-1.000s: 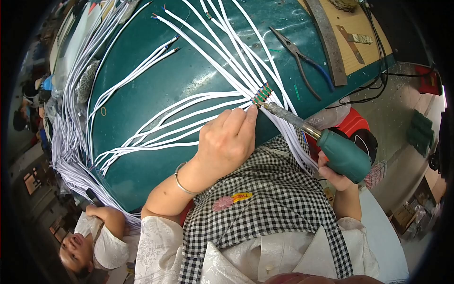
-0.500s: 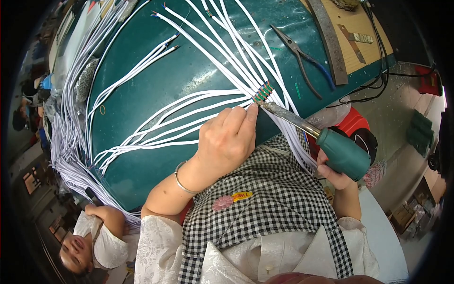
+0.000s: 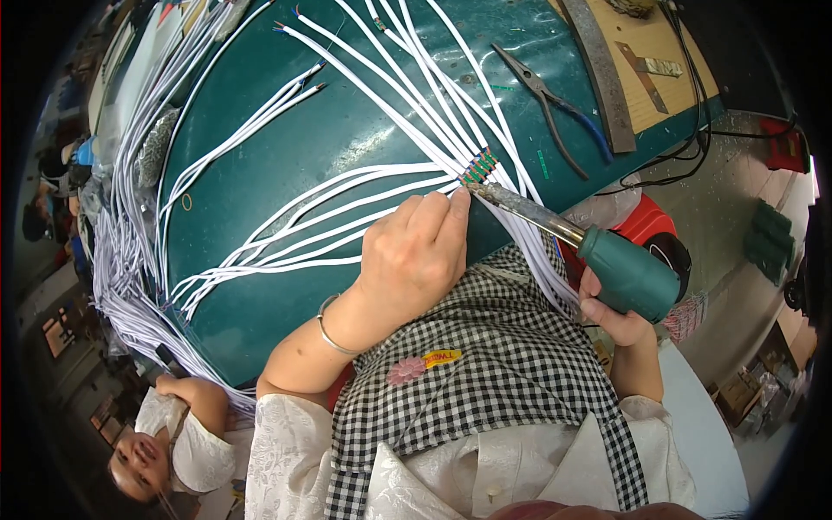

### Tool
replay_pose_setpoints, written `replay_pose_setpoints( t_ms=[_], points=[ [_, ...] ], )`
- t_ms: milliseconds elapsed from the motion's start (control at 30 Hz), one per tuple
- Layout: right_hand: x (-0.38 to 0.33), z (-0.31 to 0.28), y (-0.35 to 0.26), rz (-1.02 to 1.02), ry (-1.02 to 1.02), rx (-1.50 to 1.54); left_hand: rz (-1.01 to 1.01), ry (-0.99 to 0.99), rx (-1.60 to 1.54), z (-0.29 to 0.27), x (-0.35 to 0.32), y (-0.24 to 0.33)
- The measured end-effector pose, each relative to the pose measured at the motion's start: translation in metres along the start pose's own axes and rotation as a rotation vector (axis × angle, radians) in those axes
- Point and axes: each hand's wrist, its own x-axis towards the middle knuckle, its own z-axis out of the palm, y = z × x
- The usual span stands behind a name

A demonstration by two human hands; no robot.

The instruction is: The person assembles wire harnesses by hand, securing the wires and connectors with a heat gun or glue gun.

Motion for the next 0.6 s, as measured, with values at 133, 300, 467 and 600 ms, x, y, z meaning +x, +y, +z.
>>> replay_pose_setpoints(
  t_ms=[133,300,467,600],
  points=[
    [-0.004,0.011,-0.021,0.228,0.313,0.342,-0.006,-0.005,-0.008,-0.002,0.0,0.001],
    [-0.004,0.007,-0.022,0.191,0.299,0.402,-0.011,-0.028,0.014,-0.003,0.001,0.002],
    [-0.003,0.004,-0.019,0.193,0.21,0.355,-0.014,-0.029,0.003,-0.002,0.001,0.003],
    [0.004,0.009,-0.024,0.191,0.254,0.326,-0.012,-0.025,0.007,-0.002,0.002,0.003]
  ],
)
